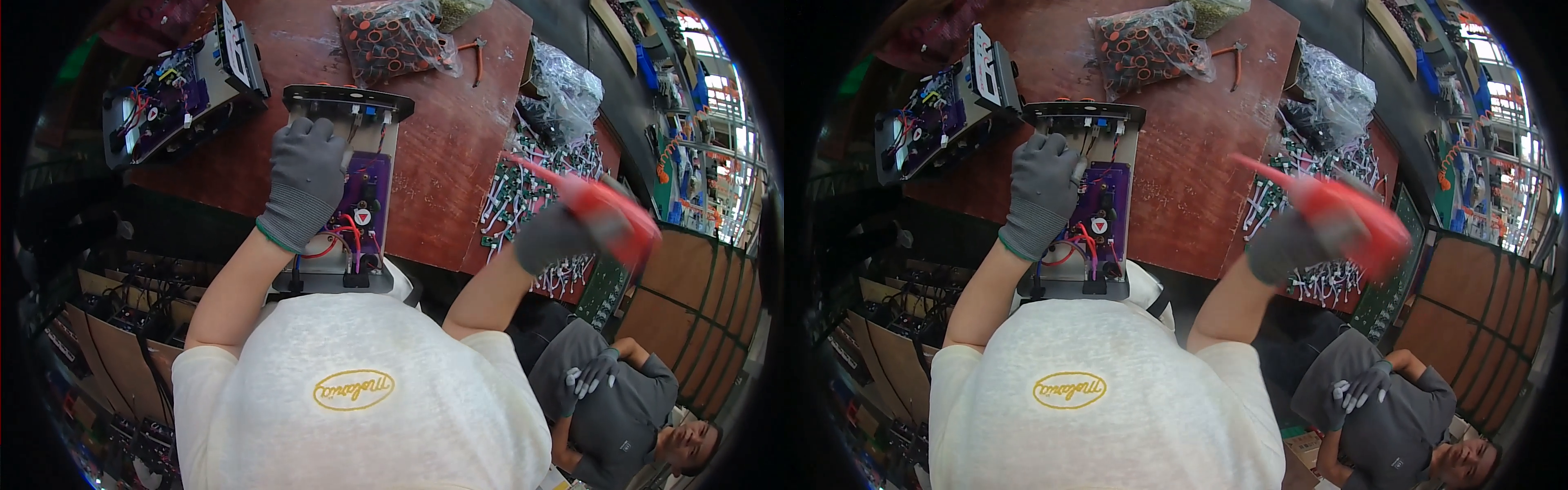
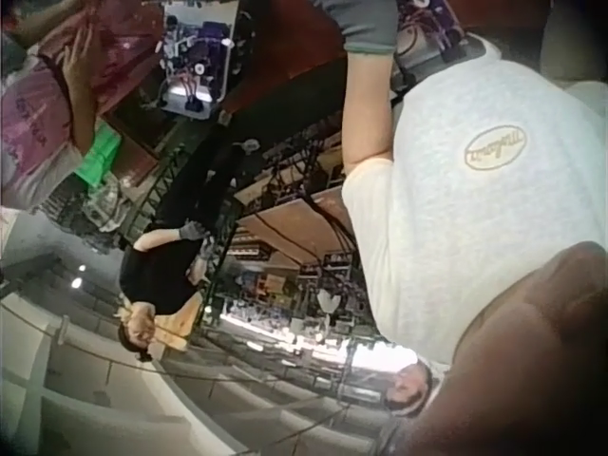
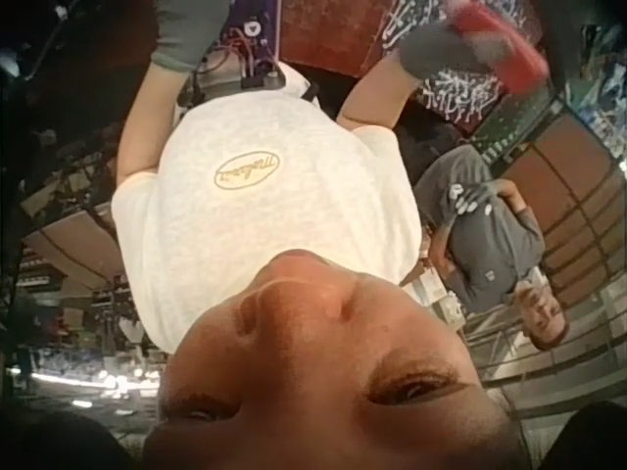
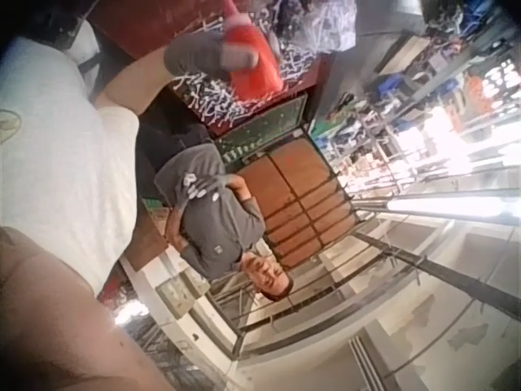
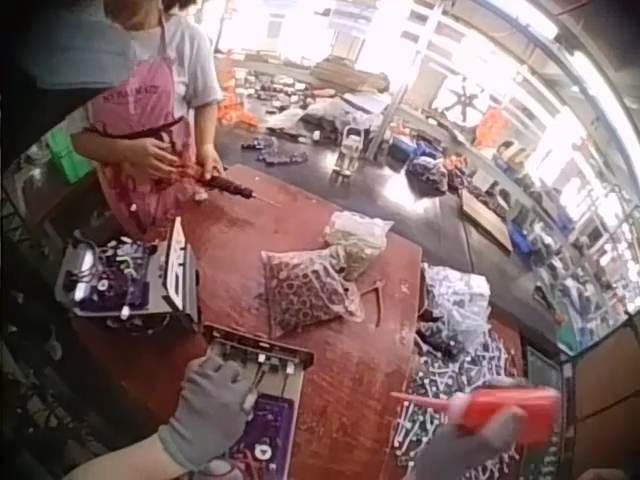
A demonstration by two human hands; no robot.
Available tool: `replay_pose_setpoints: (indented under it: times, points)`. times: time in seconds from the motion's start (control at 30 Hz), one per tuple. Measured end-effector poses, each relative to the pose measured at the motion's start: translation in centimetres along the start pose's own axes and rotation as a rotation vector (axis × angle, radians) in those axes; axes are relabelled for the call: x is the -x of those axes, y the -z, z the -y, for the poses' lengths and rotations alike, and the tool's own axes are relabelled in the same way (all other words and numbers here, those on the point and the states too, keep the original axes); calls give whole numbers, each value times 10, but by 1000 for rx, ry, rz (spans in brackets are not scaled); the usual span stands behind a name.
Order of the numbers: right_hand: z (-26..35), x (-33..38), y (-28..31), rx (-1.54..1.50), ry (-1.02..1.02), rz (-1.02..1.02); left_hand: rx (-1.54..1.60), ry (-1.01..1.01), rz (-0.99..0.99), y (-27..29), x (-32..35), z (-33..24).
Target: Assembling components on a circuit board and mounting it inside a metal chassis.
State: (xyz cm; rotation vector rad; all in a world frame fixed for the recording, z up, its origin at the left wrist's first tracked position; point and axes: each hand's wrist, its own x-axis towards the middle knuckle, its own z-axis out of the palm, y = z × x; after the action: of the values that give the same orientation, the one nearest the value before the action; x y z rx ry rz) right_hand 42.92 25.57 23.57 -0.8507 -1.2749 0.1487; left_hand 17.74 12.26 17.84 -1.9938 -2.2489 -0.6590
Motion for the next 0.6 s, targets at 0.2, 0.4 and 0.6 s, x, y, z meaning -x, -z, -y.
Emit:
replay_pose_setpoints:
  times: [0.2, 0.4, 0.6]
  points:
    - [-5, 33, -15, -483, -758, 193, 22, -30, -9, -9, 0, -2]
    - [48, -2, -58, -835, -588, 339, 27, 26, -1, -7, 3, 1]
    - [73, 39, -105, -739, -359, 457, 73, 31, -11, -9, 3, 4]
